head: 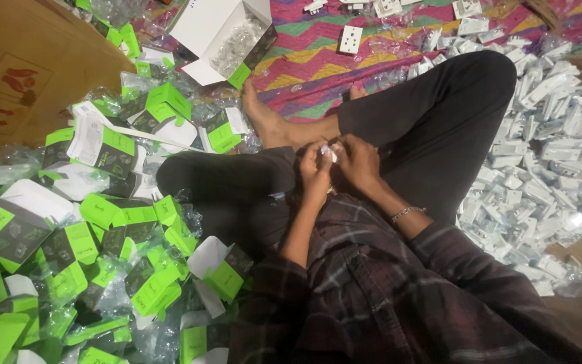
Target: The person sits on the floor surrounded by piles of green product boxes and white plastic switch components, placing small white plastic parts into a clear plastic bag on their lap and working the bag closed. They briefly hold and handle an orange utility knife against their palm before resuming bagging the parts.
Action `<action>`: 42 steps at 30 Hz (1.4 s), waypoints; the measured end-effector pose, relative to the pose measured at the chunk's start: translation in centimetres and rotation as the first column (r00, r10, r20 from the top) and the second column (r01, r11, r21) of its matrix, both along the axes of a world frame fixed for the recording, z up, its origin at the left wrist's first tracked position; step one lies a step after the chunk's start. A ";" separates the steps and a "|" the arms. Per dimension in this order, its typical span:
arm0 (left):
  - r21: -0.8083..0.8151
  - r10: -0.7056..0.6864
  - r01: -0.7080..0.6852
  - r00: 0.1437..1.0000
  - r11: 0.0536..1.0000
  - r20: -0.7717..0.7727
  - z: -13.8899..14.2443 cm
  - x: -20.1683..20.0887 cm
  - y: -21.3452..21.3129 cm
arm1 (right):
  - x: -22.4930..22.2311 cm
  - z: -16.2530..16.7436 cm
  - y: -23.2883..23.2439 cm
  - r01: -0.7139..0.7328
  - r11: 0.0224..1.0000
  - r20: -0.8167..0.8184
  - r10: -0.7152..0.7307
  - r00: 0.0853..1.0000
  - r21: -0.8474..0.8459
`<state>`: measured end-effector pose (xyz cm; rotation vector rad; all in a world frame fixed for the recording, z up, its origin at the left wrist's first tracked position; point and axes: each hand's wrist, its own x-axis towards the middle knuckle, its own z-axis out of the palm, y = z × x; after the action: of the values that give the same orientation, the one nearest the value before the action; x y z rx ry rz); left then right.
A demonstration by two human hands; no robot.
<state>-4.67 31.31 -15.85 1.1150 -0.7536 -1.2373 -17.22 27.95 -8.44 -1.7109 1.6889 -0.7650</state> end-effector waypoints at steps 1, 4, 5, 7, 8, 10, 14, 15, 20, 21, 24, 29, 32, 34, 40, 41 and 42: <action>-0.022 0.004 -0.004 0.999 1.000 0.038 0.1 -0.2 0.0 | -0.1 -0.5 0.0 0.010 1.000 0.009 -0.010 1.000 -0.010; -0.065 0.036 -0.028 0.991 0.997 0.125 0.5 -0.9 0.2 | -0.5 -1.8 -0.2 0.028 0.999 0.199 -0.023 0.980 -0.024; -0.060 0.052 -0.044 0.989 0.997 0.138 0.5 -1.2 0.2 | -0.6 -2.2 -0.3 0.032 0.999 0.289 -0.025 0.957 -0.019; -0.041 0.073 -0.066 0.980 0.997 0.186 0.7 -1.4 0.7 | -0.8 -2.7 -0.6 0.067 0.995 0.438 -0.093 0.894 0.075; -0.044 0.081 -0.073 0.971 0.996 0.223 0.8 -1.3 0.6 | -0.8 -2.8 -0.7 0.077 0.990 0.507 -0.126 0.853 0.116; 0.040 0.045 -0.049 0.992 0.998 0.115 1.0 -0.8 0.8 | -0.9 -2.7 -0.7 0.048 0.997 0.467 -0.070 0.882 0.058; 0.290 -0.002 0.125 0.921 0.949 -0.390 1.4 0.3 0.2 | -0.6 -1.2 -0.2 0.046 0.998 0.280 -0.056 0.958 0.043; 0.347 0.012 0.180 0.874 0.920 -0.486 1.5 0.3 0.0 | -0.6 -0.8 -0.2 0.035 0.998 0.318 -0.050 0.947 0.052; 0.156 -0.078 0.163 0.891 0.974 -0.448 1.7 -0.1 0.1 | -0.5 0.1 0.0 0.037 0.998 0.294 -0.022 0.956 -0.045; 0.117 -0.087 0.158 0.884 0.980 -0.460 1.8 -0.1 0.1 | -0.6 0.0 0.0 0.064 0.997 0.334 -0.047 0.941 -0.042; 0.099 -0.175 0.250 0.863 0.963 -0.473 2.3 0.2 0.1 | -0.8 -0.6 -0.1 0.152 0.988 0.417 -0.124 0.901 -0.036; 0.041 -0.273 0.329 0.843 0.944 -0.464 3.3 0.3 0.1 | -1.2 -0.8 -0.3 0.244 0.968 0.400 -0.202 0.894 -0.054; 0.056 -0.185 0.218 0.919 0.974 -0.349 3.4 0.4 0.1 | -1.1 0.0 -0.2 0.127 0.982 0.429 -0.057 0.902 -0.136; 0.065 -0.081 0.114 0.921 0.991 -0.381 3.2 0.9 0.1 | -0.9 0.7 -0.1 -0.050 0.996 0.512 0.081 0.855 -0.074; 0.084 0.043 0.007 0.821 0.996 -0.569 2.3 1.8 -0.3 | -0.1 1.4 0.7 -0.285 0.949 0.434 0.203 0.878 0.133; 0.074 0.052 -0.012 0.823 0.997 -0.566 2.2 1.6 -0.4 | -0.1 1.4 0.8 -0.274 0.947 0.490 0.160 0.857 0.170; 0.059 0.060 -0.033 0.824 0.998 -0.563 2.2 1.4 -0.4 | -0.2 1.3 0.8 -0.279 0.942 0.491 0.157 0.857 0.185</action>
<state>-3.23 30.92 -13.70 0.7298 -0.2400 -1.4526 -17.37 28.79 -7.12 -1.3710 1.1743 -0.7478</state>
